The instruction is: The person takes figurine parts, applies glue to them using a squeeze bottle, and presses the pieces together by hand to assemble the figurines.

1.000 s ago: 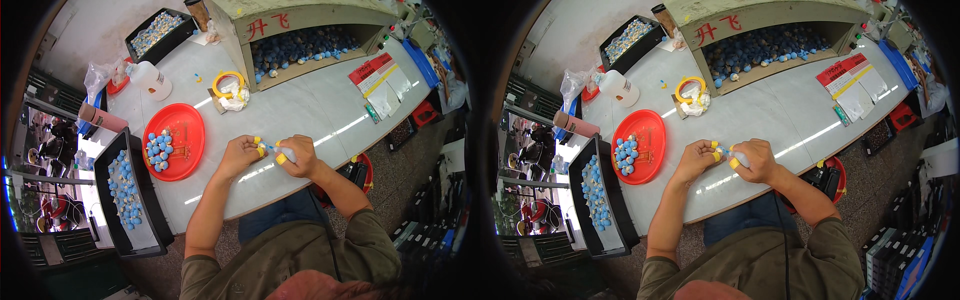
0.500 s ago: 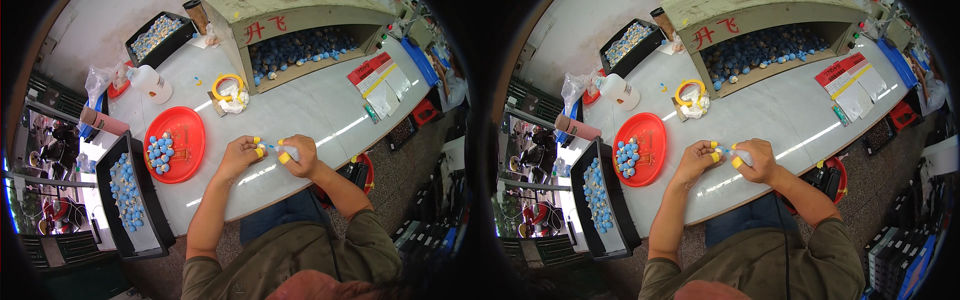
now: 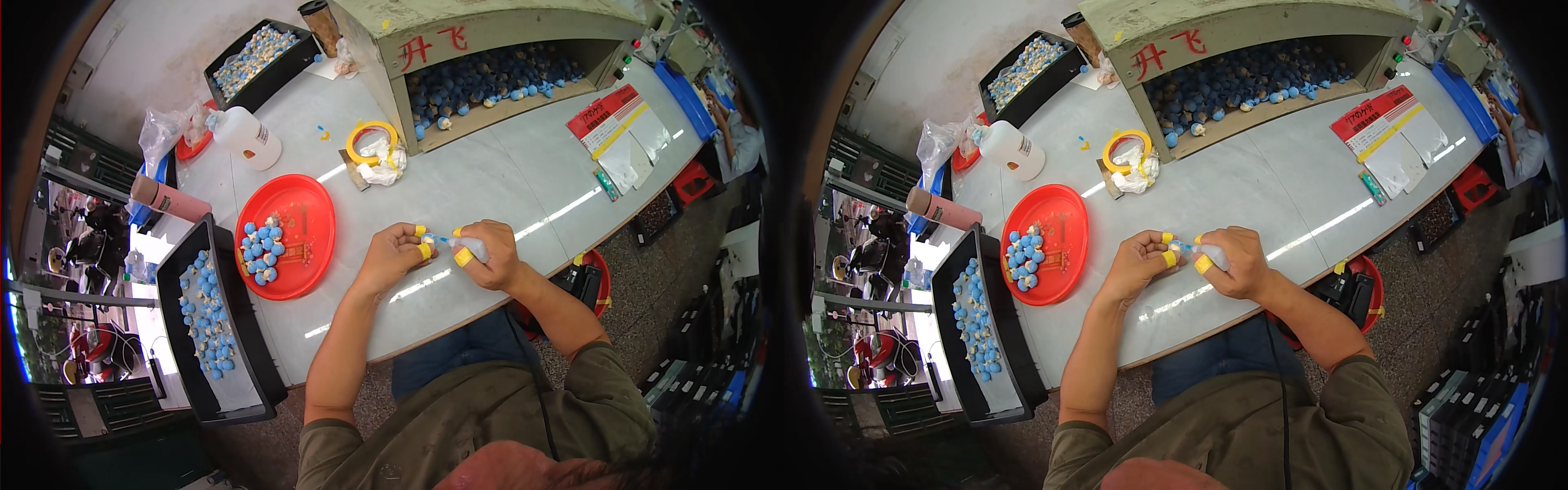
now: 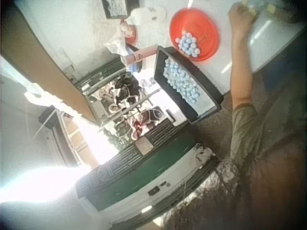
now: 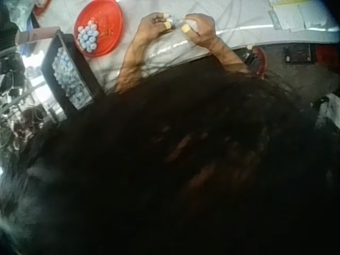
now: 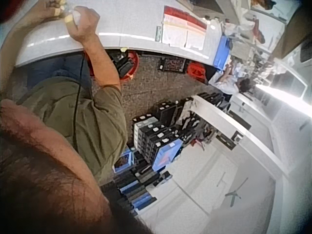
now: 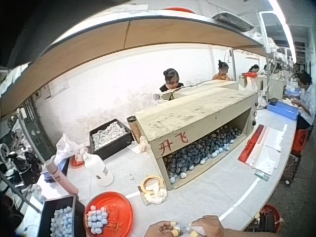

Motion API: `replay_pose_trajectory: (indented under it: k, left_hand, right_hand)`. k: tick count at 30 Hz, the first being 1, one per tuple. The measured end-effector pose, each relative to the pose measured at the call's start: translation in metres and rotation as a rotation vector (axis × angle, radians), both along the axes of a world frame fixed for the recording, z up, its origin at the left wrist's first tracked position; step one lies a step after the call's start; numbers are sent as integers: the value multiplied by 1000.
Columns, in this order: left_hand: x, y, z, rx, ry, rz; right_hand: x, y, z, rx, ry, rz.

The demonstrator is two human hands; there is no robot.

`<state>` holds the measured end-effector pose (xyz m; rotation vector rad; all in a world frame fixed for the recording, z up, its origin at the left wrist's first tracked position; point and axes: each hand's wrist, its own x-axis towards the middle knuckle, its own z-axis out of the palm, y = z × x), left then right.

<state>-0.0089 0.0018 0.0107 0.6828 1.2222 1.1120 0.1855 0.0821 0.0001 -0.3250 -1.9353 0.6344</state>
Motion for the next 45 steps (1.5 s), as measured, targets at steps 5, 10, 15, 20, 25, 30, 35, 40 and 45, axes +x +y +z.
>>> replay_pose_trajectory:
  k: [5, 10, 15, 20, 25, 30, 35, 40, 45]
  left_hand:
    - [1, -1, 1, 2, -3, 1]
    - [2, 0, 4, -9, 3, 1]
    - [2, -1, 3, -6, 4, 4]
    - [2, 0, 4, -9, 9, 2]
    - [-2, 0, 3, -19, 46, -39]
    - [0, 0, 1, 13, -6, 8]
    - [0, 0, -7, 73, -15, 52]
    - [10, 2, -10, 226, 57, 116]
    - [10, 1, -11, 234, 73, 101]
  right_hand:
    - [-1, 0, 1, 1, -8, 11]
    - [0, 0, 0, -21, -2, 10]
    - [-2, 0, -1, -9, -8, 12]
    - [2, 0, 3, -14, -12, 3]
    - [3, -1, 5, -67, 101, -12]
    - [5, 0, 4, -45, 107, -38]
    - [5, -1, 3, -54, 102, -23]
    - [4, -3, 4, -75, 64, 60]
    - [2, -2, 3, -84, 40, 67]
